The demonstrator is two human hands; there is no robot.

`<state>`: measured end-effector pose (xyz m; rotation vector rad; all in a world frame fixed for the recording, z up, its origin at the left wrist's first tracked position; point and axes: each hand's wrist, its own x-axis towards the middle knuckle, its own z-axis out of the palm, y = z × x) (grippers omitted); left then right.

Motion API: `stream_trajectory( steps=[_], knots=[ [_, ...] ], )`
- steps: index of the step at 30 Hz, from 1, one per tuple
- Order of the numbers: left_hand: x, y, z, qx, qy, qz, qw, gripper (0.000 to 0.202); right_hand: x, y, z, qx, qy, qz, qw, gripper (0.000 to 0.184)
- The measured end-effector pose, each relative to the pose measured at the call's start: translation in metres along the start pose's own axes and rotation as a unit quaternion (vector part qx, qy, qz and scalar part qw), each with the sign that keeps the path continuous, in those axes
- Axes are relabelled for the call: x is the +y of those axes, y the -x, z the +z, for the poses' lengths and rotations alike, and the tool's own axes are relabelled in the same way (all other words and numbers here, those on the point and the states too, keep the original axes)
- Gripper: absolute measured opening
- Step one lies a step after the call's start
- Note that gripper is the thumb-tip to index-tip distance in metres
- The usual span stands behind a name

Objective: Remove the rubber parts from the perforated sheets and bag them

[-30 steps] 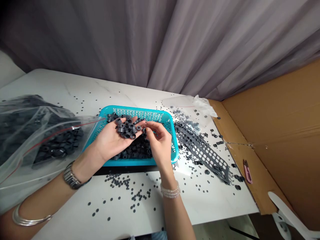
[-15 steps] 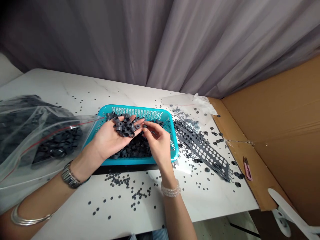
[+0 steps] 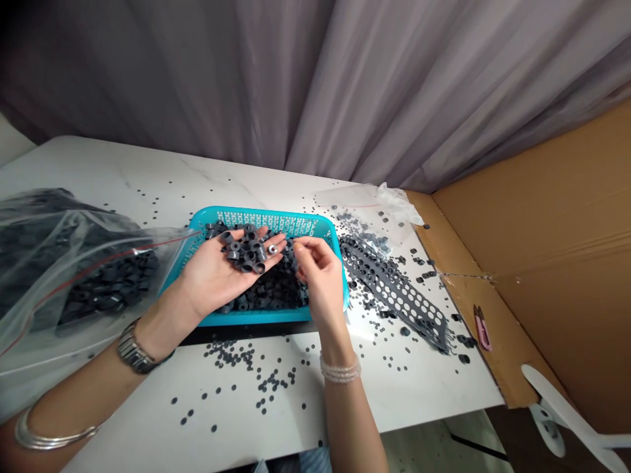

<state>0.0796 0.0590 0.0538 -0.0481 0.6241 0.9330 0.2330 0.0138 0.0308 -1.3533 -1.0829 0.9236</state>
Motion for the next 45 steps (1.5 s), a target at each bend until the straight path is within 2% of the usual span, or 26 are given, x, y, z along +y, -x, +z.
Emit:
stream_trajectory(
  steps=[3, 6, 14, 20, 23, 26, 27, 29, 31, 34, 35, 37, 39, 40, 42, 45],
  knots=[
    [0.000, 0.000, -0.001, -0.017, -0.015, -0.017, 1.000, 0.027, -0.003, 0.004, 0.007, -0.037, 0.112, -0.049, 0.992, 0.029],
    [0.000, 0.001, 0.000, -0.007, -0.015, -0.018, 1.000, 0.027, -0.003, 0.005, 0.010, -0.047, 0.159, -0.062, 0.984, 0.026],
    [-0.003, 0.002, 0.003, -0.013, 0.007, 0.004, 1.000, 0.023, 0.003, 0.001, 0.006, -0.027, 0.142, -0.042, 0.989, 0.024],
    [-0.003, 0.002, 0.002, -0.005, -0.005, -0.005, 1.000, 0.025, -0.002, 0.002, 0.004, -0.016, 0.121, -0.029, 0.992, 0.024],
    [-0.002, 0.001, 0.001, -0.014, -0.015, -0.017, 1.000, 0.030, -0.001, -0.003, -0.018, 0.076, 0.171, -0.056, 0.981, 0.024],
    [0.000, 0.001, -0.001, -0.003, -0.017, -0.014, 1.000, 0.031, 0.012, -0.013, -0.057, 0.199, 0.307, -0.075, 0.928, 0.020],
    [0.000, 0.001, -0.001, 0.001, -0.016, -0.013, 1.000, 0.030, 0.017, -0.015, -0.071, 0.201, 0.354, -0.061, 0.911, 0.018],
    [0.000, 0.000, -0.002, 0.004, -0.014, -0.015, 1.000, 0.030, 0.026, -0.019, -0.090, 0.197, 0.376, -0.041, 0.905, 0.013],
    [0.000, 0.000, -0.002, 0.002, -0.013, -0.015, 1.000, 0.030, 0.027, -0.020, -0.096, 0.198, 0.380, -0.032, 0.903, 0.015],
    [0.000, 0.002, 0.000, -0.003, -0.013, -0.010, 1.000, 0.031, 0.012, -0.012, -0.076, 0.178, 0.351, -0.049, 0.918, 0.028],
    [0.000, 0.002, 0.001, -0.004, -0.014, -0.007, 1.000, 0.031, 0.003, -0.007, -0.064, 0.141, 0.309, -0.061, 0.939, 0.030],
    [0.001, 0.004, 0.003, 0.000, -0.019, -0.004, 1.000, 0.030, -0.012, 0.004, -0.037, 0.018, 0.234, -0.089, 0.968, 0.027],
    [0.002, 0.004, 0.005, 0.009, -0.025, 0.002, 1.000, 0.028, -0.022, 0.015, -0.013, -0.100, 0.215, -0.118, 0.964, 0.026],
    [0.003, 0.004, 0.005, 0.014, -0.026, 0.004, 1.000, 0.028, -0.024, 0.019, -0.003, -0.130, 0.217, -0.127, 0.959, 0.027],
    [0.004, 0.004, 0.004, 0.016, -0.024, 0.009, 1.000, 0.026, -0.024, 0.024, 0.011, -0.141, 0.226, -0.136, 0.954, 0.026],
    [0.005, 0.003, 0.004, 0.014, -0.013, 0.020, 1.000, 0.024, -0.016, 0.024, 0.018, -0.111, 0.222, -0.128, 0.960, 0.018]
  ],
)
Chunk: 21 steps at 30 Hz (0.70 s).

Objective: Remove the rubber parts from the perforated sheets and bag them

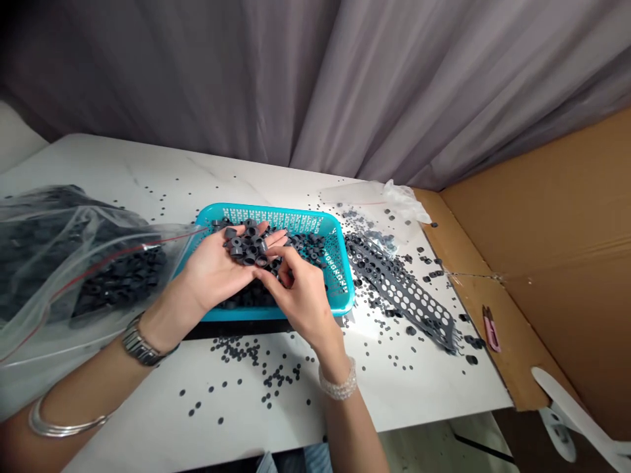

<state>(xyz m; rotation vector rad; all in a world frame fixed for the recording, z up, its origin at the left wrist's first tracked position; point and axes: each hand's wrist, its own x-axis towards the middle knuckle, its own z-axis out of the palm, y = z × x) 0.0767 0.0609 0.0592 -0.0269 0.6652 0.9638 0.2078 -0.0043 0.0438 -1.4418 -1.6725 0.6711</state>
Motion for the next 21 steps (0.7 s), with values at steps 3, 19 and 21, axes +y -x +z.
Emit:
stream_trajectory(
  steps=[3, 19, 21],
  knots=[
    [-0.001, 0.001, 0.001, 0.002, 0.014, -0.003, 1.000, 0.023, 0.007, -0.003, 0.002, 0.026, -0.062, 0.043, 0.997, 0.012],
    [-0.003, 0.003, 0.001, -0.012, 0.003, -0.020, 1.000, 0.026, 0.014, -0.013, -0.009, 0.023, -0.622, 0.267, 0.736, 0.026],
    [-0.004, 0.003, 0.001, -0.015, 0.001, -0.021, 1.000, 0.025, 0.015, -0.013, -0.009, 0.022, -0.637, 0.262, 0.724, 0.022]
  ],
)
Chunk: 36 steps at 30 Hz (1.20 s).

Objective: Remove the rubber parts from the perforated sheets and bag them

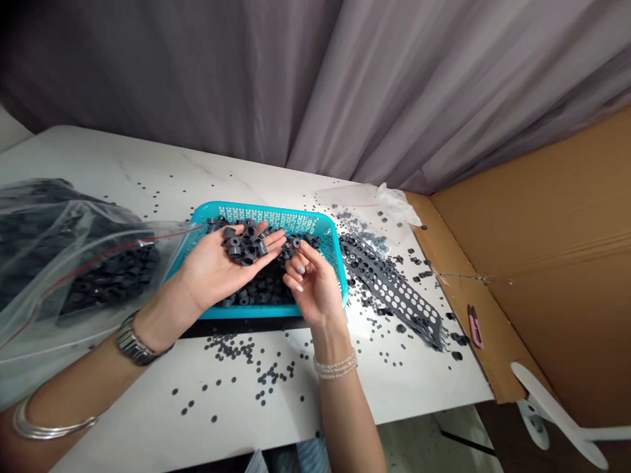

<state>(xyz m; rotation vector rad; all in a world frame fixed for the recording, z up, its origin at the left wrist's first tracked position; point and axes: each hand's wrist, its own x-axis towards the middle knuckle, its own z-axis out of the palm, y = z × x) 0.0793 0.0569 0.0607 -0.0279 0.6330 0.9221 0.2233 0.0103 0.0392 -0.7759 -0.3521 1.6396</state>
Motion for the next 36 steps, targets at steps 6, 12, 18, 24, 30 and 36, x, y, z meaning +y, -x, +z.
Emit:
stream_trajectory(
  steps=[6, 12, 18, 24, 30, 36],
  knots=[
    [0.000, -0.002, -0.004, -0.011, -0.005, -0.022, 1.000, 0.026, -0.002, 0.001, -0.005, -0.002, 0.002, -0.014, 1.000, 0.022],
    [0.000, 0.000, -0.003, -0.008, -0.015, -0.024, 1.000, 0.030, 0.003, 0.000, -0.002, 0.027, 0.119, -0.044, 0.992, 0.022],
    [-0.002, 0.002, -0.001, -0.008, -0.019, 0.003, 1.000, 0.024, 0.019, 0.004, 0.008, 0.080, 0.390, -0.175, 0.900, 0.019],
    [-0.001, 0.003, 0.001, -0.008, -0.007, 0.006, 1.000, 0.026, 0.013, 0.003, 0.003, 0.059, 0.472, -0.191, 0.859, 0.017],
    [0.000, 0.004, 0.004, -0.002, 0.009, 0.006, 1.000, 0.025, 0.009, 0.007, 0.003, 0.028, 0.489, -0.172, 0.855, 0.021],
    [0.000, 0.002, 0.002, -0.017, -0.003, 0.001, 1.000, 0.028, 0.013, 0.010, 0.012, 0.046, 0.524, -0.201, 0.826, 0.020]
  ],
)
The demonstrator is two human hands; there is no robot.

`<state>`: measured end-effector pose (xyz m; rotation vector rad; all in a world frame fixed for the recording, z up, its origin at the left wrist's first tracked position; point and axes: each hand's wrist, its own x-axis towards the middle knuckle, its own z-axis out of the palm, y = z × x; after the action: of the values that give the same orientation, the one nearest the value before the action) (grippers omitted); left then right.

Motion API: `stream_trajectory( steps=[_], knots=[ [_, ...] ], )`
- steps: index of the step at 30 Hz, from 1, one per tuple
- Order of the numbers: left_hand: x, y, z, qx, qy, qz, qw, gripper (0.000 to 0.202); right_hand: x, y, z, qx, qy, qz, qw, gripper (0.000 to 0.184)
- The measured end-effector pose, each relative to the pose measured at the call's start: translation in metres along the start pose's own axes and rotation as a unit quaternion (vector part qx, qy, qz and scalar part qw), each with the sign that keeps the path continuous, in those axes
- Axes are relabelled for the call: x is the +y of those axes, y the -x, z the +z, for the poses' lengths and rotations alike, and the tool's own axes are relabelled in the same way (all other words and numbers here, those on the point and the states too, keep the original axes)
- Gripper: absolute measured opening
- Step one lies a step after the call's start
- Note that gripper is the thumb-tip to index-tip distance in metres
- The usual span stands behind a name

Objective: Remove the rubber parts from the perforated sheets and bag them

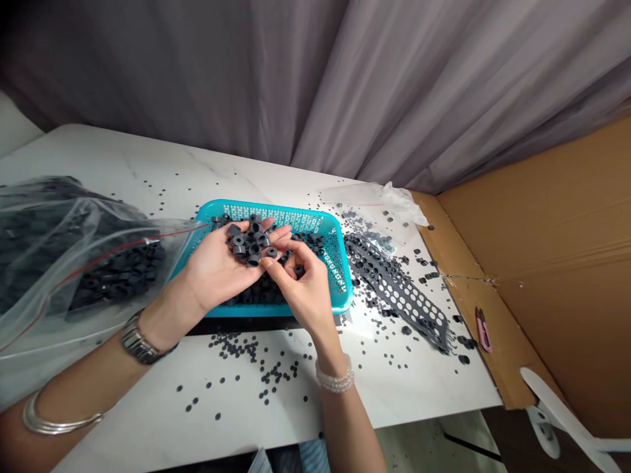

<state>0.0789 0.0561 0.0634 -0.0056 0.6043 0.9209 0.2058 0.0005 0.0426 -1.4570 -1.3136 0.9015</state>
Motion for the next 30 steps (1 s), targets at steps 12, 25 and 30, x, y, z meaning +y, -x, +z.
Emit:
stream_trajectory(
  steps=[12, 25, 30],
  knots=[
    [-0.001, -0.001, -0.005, -0.014, -0.017, -0.024, 0.999, 0.030, 0.005, -0.008, -0.011, -0.024, -0.356, 0.155, 0.921, 0.016],
    [-0.003, -0.003, -0.008, -0.016, -0.035, -0.018, 0.999, 0.027, 0.007, -0.008, -0.016, -0.004, -0.425, 0.177, 0.888, 0.025],
    [-0.003, -0.004, -0.008, -0.012, -0.024, -0.018, 0.999, 0.029, 0.002, -0.001, -0.004, -0.004, -0.275, 0.108, 0.955, 0.035]
  ],
)
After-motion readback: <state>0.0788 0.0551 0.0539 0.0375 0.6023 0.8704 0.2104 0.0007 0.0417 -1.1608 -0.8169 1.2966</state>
